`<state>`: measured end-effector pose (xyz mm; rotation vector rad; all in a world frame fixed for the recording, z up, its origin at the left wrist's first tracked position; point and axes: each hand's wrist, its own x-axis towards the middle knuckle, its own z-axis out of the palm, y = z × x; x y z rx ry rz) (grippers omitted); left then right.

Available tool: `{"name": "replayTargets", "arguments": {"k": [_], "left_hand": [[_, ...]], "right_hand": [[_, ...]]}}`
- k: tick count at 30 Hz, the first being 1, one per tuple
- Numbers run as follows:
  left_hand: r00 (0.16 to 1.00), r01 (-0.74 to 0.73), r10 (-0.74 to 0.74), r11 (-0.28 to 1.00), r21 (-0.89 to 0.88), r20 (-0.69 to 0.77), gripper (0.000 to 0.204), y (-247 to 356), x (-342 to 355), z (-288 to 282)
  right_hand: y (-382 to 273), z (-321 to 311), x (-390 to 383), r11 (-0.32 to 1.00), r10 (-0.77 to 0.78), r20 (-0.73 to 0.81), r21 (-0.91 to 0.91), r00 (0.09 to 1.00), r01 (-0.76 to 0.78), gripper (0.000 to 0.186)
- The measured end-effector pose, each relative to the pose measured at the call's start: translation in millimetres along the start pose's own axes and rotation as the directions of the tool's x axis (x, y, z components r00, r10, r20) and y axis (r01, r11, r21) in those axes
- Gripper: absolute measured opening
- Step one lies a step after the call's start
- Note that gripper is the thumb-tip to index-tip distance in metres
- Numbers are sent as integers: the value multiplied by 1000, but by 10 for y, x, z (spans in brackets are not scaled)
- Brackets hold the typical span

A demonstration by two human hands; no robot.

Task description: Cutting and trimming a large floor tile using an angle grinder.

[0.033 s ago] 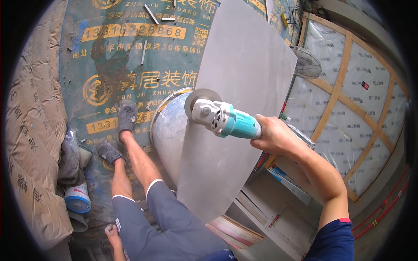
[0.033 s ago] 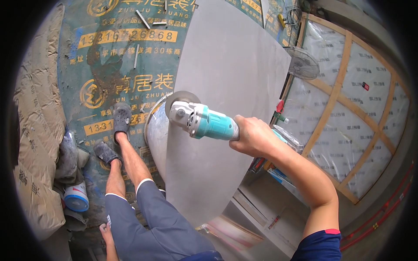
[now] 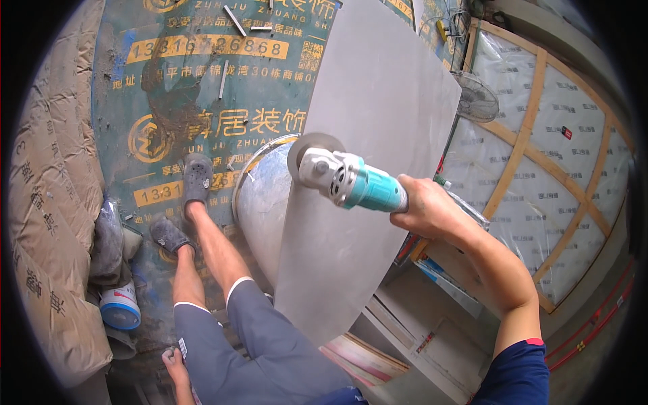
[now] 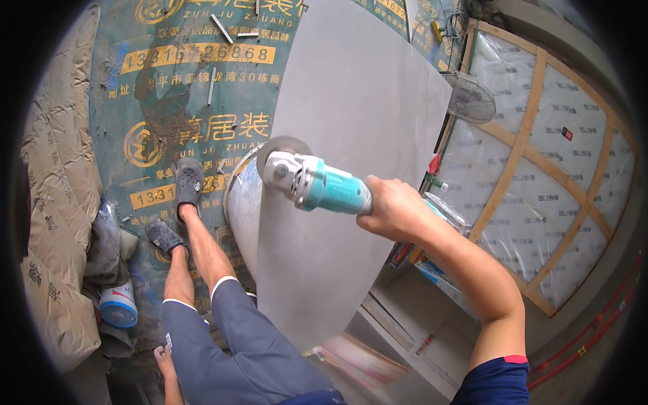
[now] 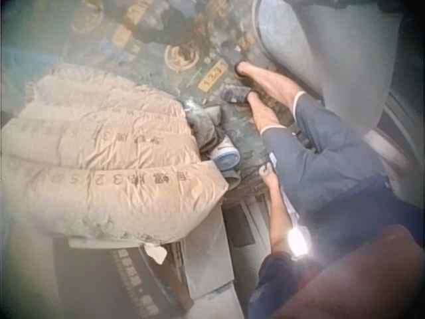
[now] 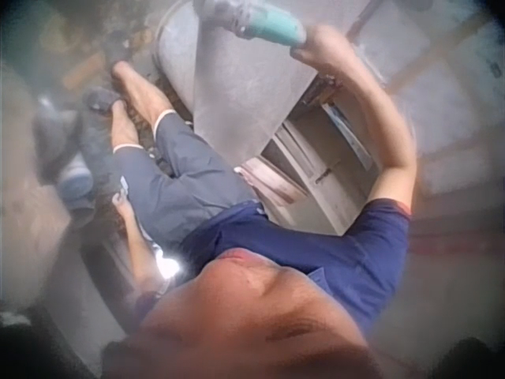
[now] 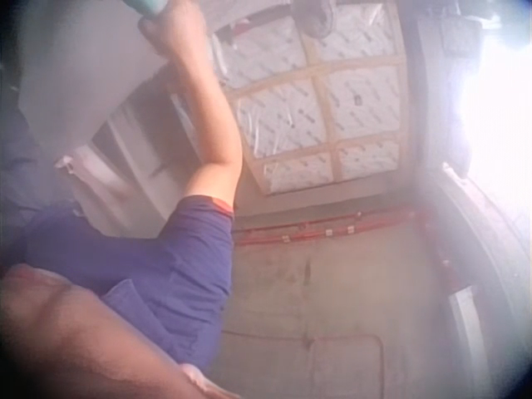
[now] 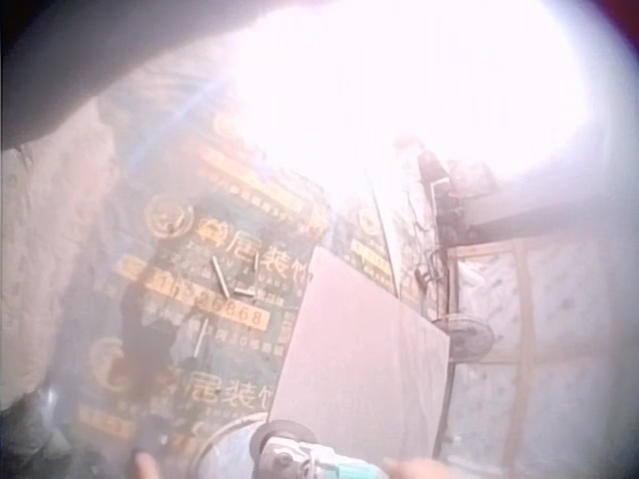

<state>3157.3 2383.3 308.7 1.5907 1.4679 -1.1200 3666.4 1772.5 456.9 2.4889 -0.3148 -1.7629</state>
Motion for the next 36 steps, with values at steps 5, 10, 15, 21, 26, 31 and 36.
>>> {"name": "replayTargets", "arguments": {"k": [5,10,15,21,26,31,36], "left_hand": [[1000,6,-7,1000,31,28,37,180,-32,-32],[993,-116,116,993,38,8,42,-121,167,-52],[996,-92,92,992,87,-4,43,-84,146,-23],[991,-136,135,988,69,6,41,-134,172,-56],[995,-97,97,995,28,17,40,-102,166,-68],[999,-39,40,998,-46,20,39,-159,187,-110],[999,-41,42,999,-33,24,37,-41,58,-15]], "right_hand": [[-5,-250,94,989,1,-112,146,994,15,33],[-10,-230,81,988,10,-80,156,997,3,31],[-5,47,-72,1000,-19,20,-15,1000,19,34],[-14,-27,-69,998,-4,-47,67,999,7,31],[-50,10,-63,996,-8,-45,88,999,11,30],[-5,357,-174,996,-81,30,-21,996,82,34],[-18,253,-165,1000,-6,1,-1,1000,6,34]]}}
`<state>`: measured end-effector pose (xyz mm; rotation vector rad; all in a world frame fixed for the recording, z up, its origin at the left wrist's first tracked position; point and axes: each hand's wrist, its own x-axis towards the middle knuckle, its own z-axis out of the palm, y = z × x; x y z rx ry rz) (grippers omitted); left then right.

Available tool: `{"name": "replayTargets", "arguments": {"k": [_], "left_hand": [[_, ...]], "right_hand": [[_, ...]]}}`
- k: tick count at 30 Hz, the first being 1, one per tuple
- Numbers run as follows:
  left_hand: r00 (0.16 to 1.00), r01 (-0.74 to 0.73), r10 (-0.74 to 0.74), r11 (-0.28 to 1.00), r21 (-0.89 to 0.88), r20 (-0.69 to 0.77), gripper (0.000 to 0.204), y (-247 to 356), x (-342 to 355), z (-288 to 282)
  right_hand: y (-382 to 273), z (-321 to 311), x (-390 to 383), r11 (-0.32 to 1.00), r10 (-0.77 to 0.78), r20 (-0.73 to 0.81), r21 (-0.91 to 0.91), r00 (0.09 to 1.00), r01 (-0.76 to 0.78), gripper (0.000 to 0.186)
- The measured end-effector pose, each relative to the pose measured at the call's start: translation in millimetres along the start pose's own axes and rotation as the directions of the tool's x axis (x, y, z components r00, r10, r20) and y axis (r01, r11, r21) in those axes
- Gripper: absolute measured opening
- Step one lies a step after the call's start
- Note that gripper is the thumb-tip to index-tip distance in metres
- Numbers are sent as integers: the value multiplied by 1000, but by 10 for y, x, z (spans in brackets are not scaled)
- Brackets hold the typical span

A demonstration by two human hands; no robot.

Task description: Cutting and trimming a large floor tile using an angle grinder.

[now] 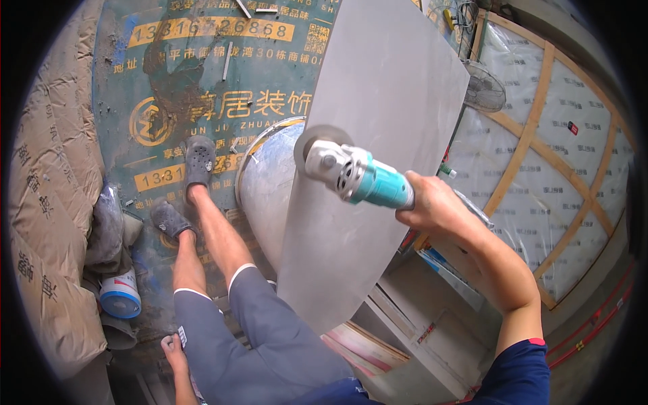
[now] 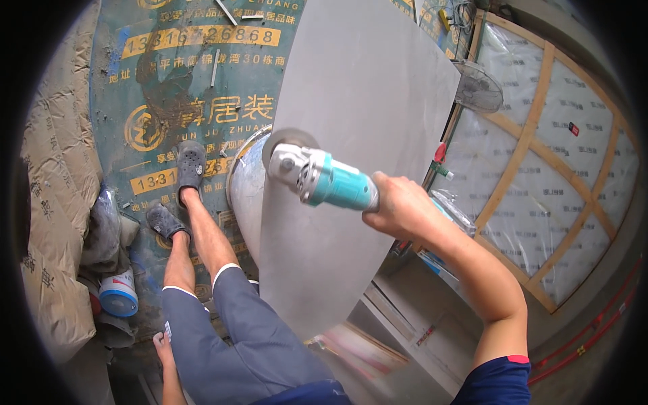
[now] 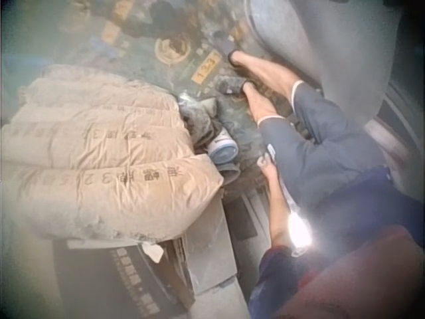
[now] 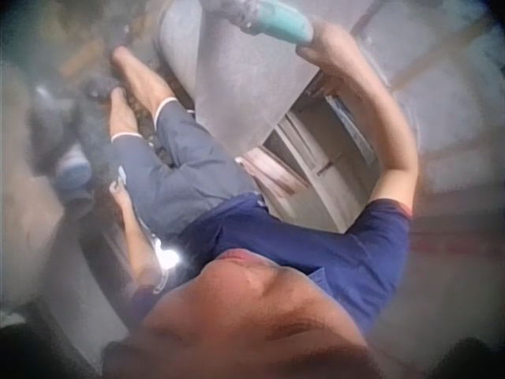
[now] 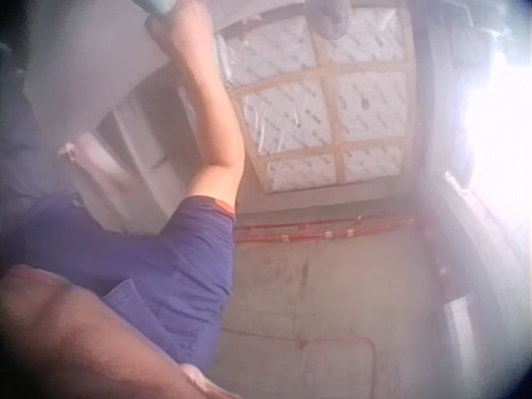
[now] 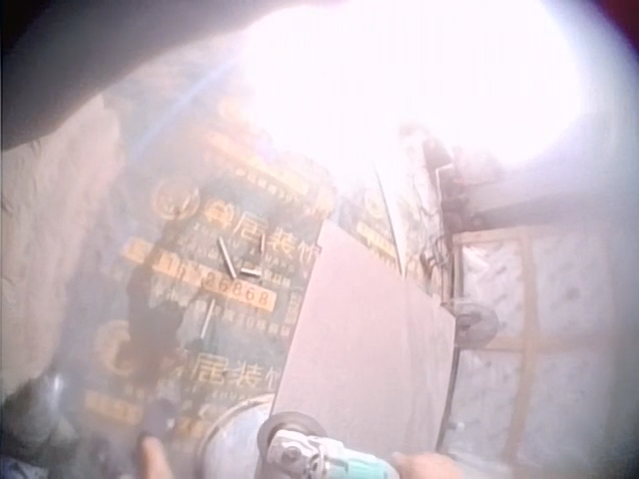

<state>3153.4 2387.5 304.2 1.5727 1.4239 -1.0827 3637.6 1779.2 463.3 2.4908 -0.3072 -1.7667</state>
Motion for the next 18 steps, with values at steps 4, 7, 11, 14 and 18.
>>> {"name": "replayTargets", "arguments": {"k": [4,7,11,14,18], "left_hand": [[998,-58,57,998,-37,-28,35,-118,105,-64],[998,-65,63,993,-103,-21,32,-129,182,-61],[999,-26,20,993,-114,-49,21,500,154,131],[981,-183,173,977,-114,-88,23,1322,77,363],[939,-214,259,955,-204,225,31,2908,-732,1184]], "right_hand": [[-57,-100,63,996,24,-45,89,999,-20,31],[-45,-9,40,999,-15,-34,52,999,16,32],[-1,214,-42,999,-22,65,-45,998,25,36],[-10,211,-52,998,-49,23,-35,999,50,36],[-78,59,-42,995,41,-33,90,999,-38,31]]}}
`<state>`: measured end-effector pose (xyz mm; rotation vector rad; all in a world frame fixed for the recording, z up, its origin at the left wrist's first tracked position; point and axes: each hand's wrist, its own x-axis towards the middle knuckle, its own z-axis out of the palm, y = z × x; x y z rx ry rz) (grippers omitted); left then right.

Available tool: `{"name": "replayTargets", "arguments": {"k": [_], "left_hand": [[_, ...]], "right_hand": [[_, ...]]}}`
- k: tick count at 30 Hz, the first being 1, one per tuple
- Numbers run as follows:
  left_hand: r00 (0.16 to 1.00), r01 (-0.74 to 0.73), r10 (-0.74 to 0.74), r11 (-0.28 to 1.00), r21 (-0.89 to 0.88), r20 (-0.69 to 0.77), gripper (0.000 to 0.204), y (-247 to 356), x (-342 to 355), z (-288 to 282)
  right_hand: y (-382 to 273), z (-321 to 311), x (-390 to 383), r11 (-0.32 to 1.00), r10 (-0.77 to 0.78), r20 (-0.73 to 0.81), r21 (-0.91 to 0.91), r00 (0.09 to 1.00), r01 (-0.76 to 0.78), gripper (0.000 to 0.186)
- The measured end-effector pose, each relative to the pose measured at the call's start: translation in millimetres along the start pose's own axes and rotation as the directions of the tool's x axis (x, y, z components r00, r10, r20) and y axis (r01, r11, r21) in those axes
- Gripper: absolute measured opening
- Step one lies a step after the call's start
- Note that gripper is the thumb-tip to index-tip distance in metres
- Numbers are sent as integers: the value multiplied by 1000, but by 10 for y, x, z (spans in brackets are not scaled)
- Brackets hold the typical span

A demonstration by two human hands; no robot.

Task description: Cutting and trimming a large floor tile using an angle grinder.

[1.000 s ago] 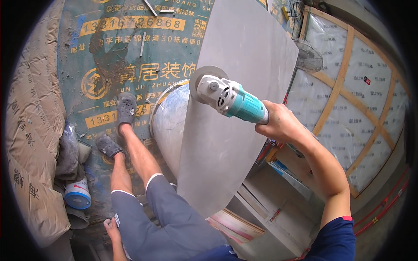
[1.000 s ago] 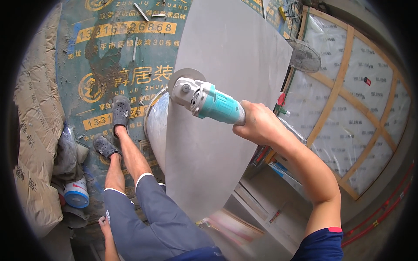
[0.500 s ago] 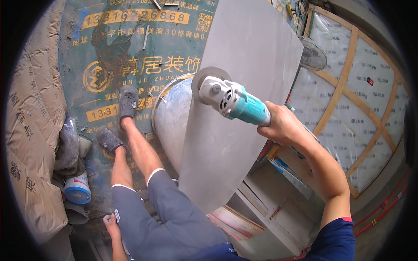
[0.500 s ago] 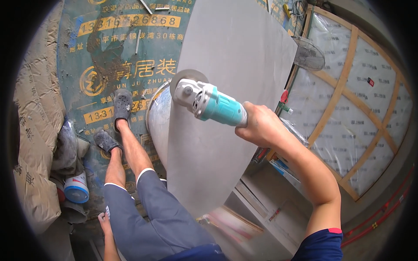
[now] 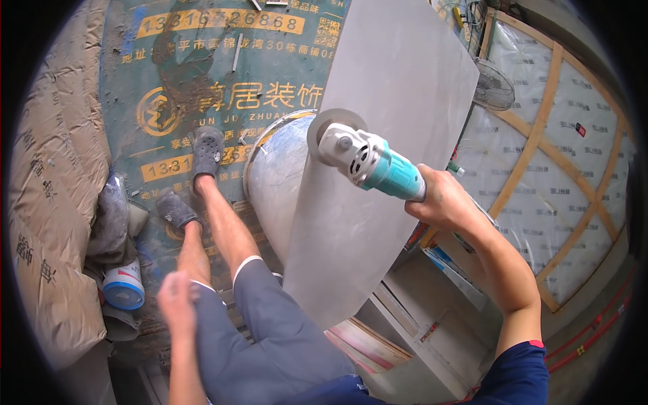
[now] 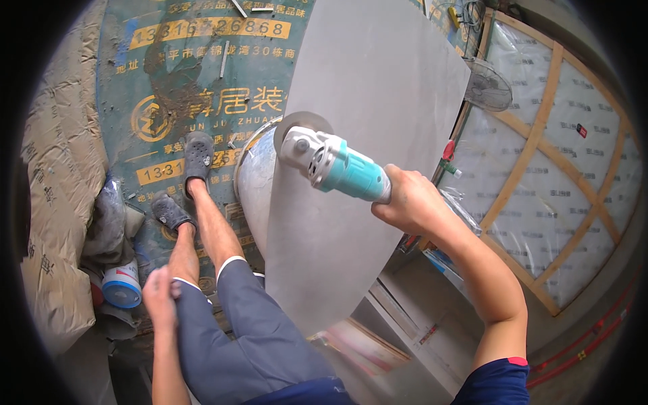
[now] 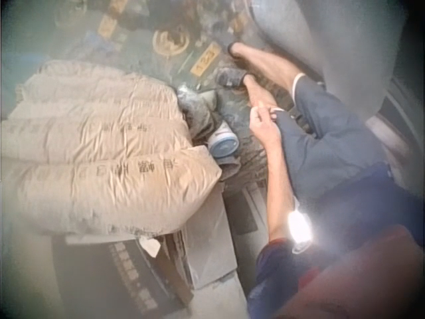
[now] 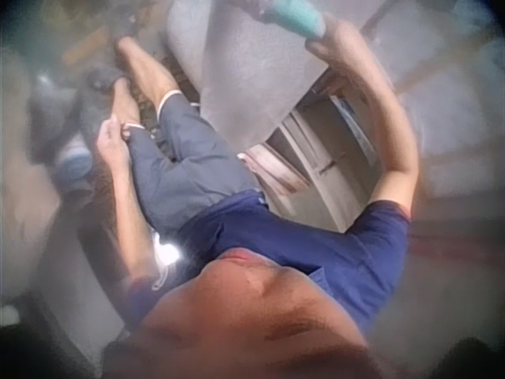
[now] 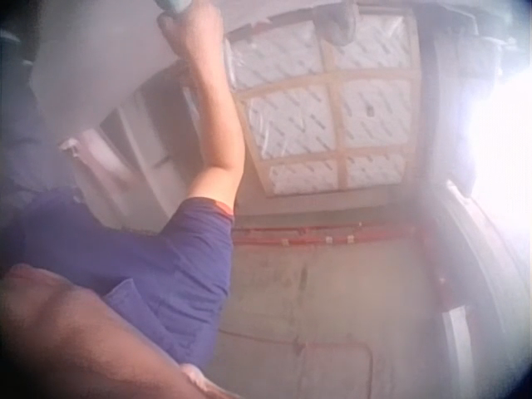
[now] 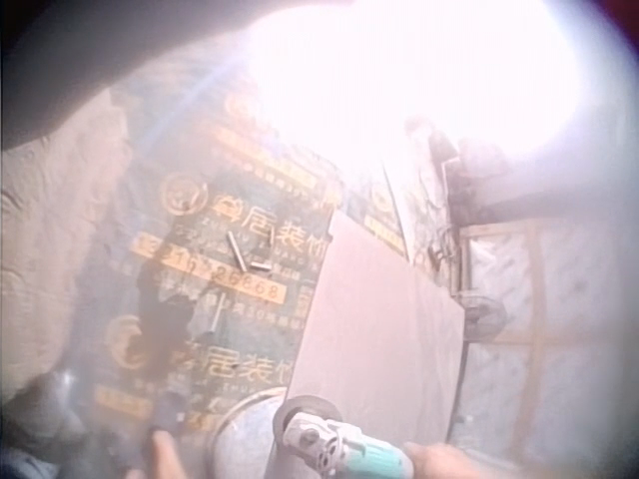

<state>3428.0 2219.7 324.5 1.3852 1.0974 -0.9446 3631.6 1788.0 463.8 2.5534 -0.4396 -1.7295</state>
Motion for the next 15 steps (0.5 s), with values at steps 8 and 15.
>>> {"name": "replayTargets", "arguments": {"k": [8,15], "left_hand": [[774,235,-38,944,-231,632,59,959,-379,2100],[851,78,24,982,-172,525,66,1309,-392,2442]], "right_hand": [[35,223,-97,995,-62,38,-79,997,65,32],[3,229,-85,1000,-6,27,-13,1000,7,32]]}}
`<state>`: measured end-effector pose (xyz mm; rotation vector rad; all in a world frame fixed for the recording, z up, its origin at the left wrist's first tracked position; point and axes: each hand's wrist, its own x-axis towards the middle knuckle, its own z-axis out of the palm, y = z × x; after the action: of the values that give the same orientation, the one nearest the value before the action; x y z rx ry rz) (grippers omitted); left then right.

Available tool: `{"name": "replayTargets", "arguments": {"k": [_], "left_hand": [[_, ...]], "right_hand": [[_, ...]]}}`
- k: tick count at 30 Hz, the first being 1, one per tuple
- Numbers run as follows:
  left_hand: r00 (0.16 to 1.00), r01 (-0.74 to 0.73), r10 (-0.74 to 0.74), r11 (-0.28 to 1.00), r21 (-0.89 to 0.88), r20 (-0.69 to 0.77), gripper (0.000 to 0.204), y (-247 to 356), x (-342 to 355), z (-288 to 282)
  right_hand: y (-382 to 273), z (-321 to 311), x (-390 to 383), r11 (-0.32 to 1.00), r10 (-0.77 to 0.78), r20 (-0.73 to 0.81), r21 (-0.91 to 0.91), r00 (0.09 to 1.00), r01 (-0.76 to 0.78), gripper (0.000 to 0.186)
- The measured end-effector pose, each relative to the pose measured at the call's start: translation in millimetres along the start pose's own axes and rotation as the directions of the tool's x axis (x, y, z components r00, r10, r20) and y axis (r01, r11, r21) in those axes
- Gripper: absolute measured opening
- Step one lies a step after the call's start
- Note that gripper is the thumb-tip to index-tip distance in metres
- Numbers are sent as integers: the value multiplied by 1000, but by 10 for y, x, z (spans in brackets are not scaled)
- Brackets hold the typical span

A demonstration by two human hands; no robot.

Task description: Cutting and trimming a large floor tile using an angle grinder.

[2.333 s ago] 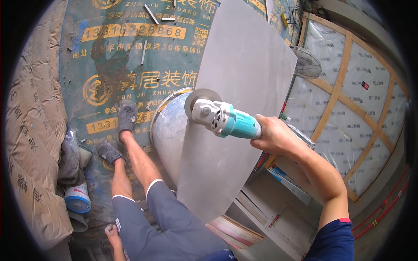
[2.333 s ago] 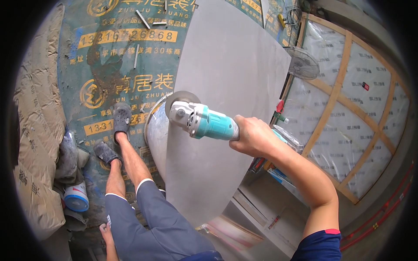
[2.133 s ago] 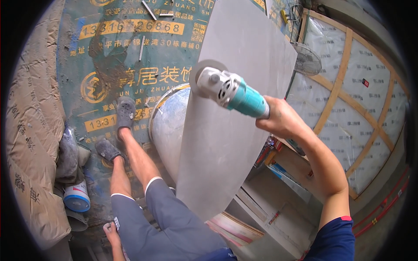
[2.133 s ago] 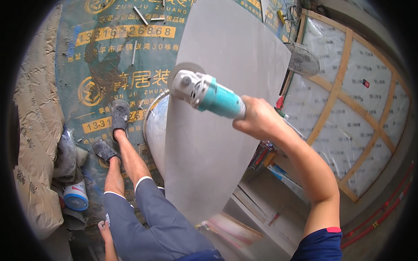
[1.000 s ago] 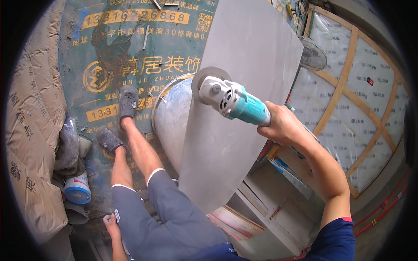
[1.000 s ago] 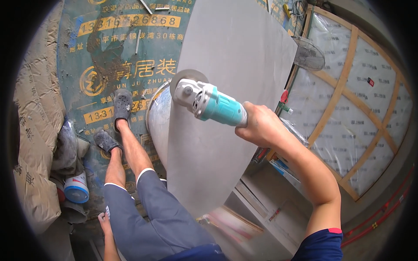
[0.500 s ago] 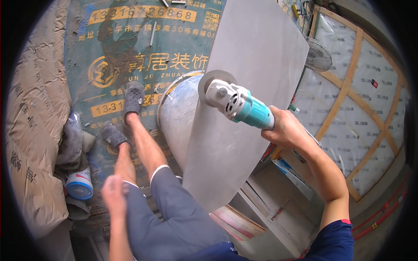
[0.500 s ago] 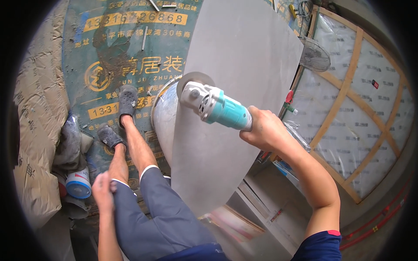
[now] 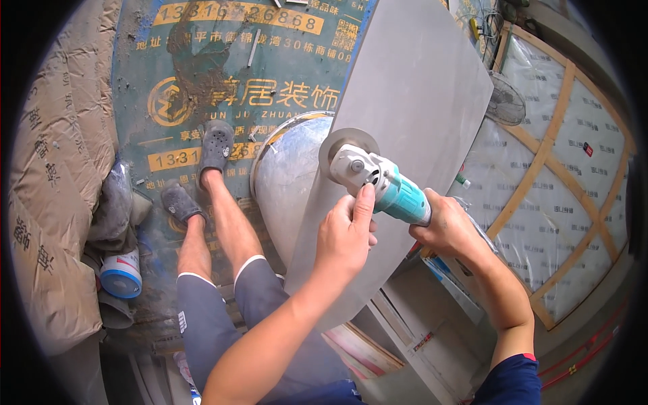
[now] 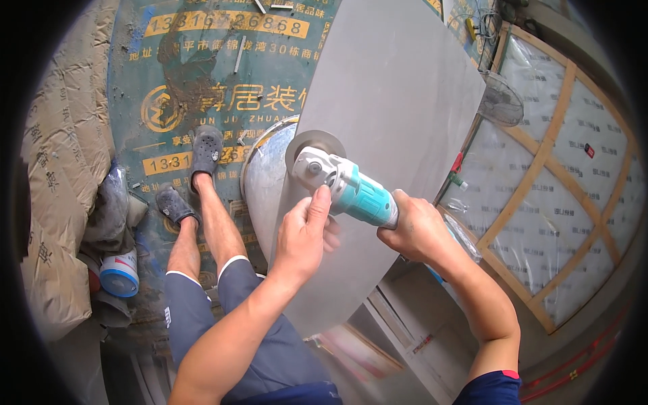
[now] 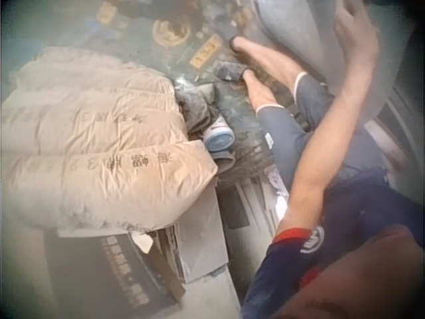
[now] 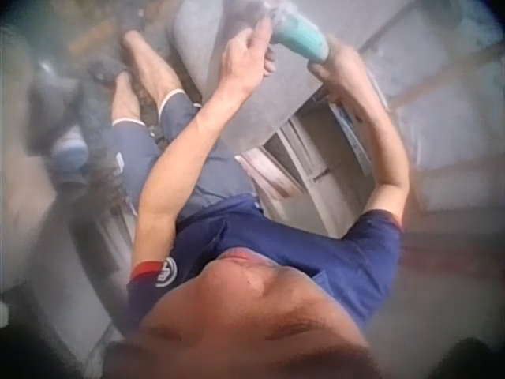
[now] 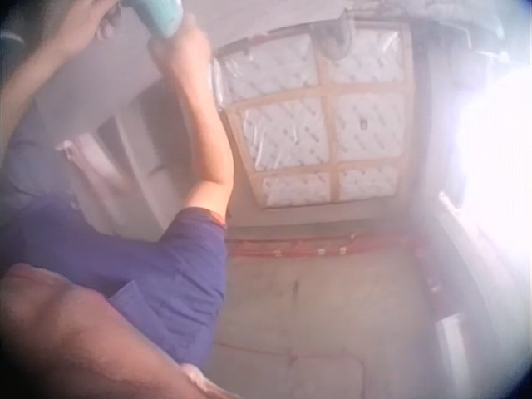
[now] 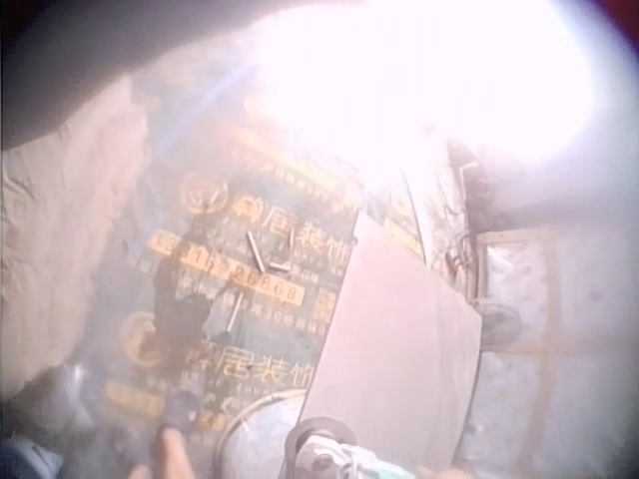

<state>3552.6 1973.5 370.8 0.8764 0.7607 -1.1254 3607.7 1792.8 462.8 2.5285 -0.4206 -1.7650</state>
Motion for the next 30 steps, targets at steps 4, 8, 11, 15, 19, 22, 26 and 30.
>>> {"name": "replayTargets", "arguments": {"k": [4,8,11,15,19,22,26,30], "left_hand": [[1000,1,-1,1000,-3,7,63,-102,-45,15],[1000,-11,11,999,-40,-3,62,-315,-109,-3],[998,-61,61,998,-9,-23,60,-218,-77,16],[994,-110,111,992,67,-10,60,-52,89,7],[996,-84,83,987,134,13,62,-176,4,-36],[999,-52,49,989,140,21,65,-389,-160,-75],[998,-59,57,992,114,18,63,-448,-172,-98],[992,-123,123,981,148,10,60,-216,4,-76]], "right_hand": [[68,64,-13,1000,-26,5,4,1000,26,33],[81,151,-21,995,-75,33,-70,997,77,34],[75,117,23,997,-74,-1,-35,997,73,33],[7,40,83,998,-36,-64,47,997,39,31],[59,151,39,1000,-3,-11,1,1000,3,33],[47,277,-94,998,-55,29,-19,998,55,34],[33,326,-107,991,-113,25,-64,993,114,33],[-27,180,-30,999,-29,-38,18,999,29,32]]}}
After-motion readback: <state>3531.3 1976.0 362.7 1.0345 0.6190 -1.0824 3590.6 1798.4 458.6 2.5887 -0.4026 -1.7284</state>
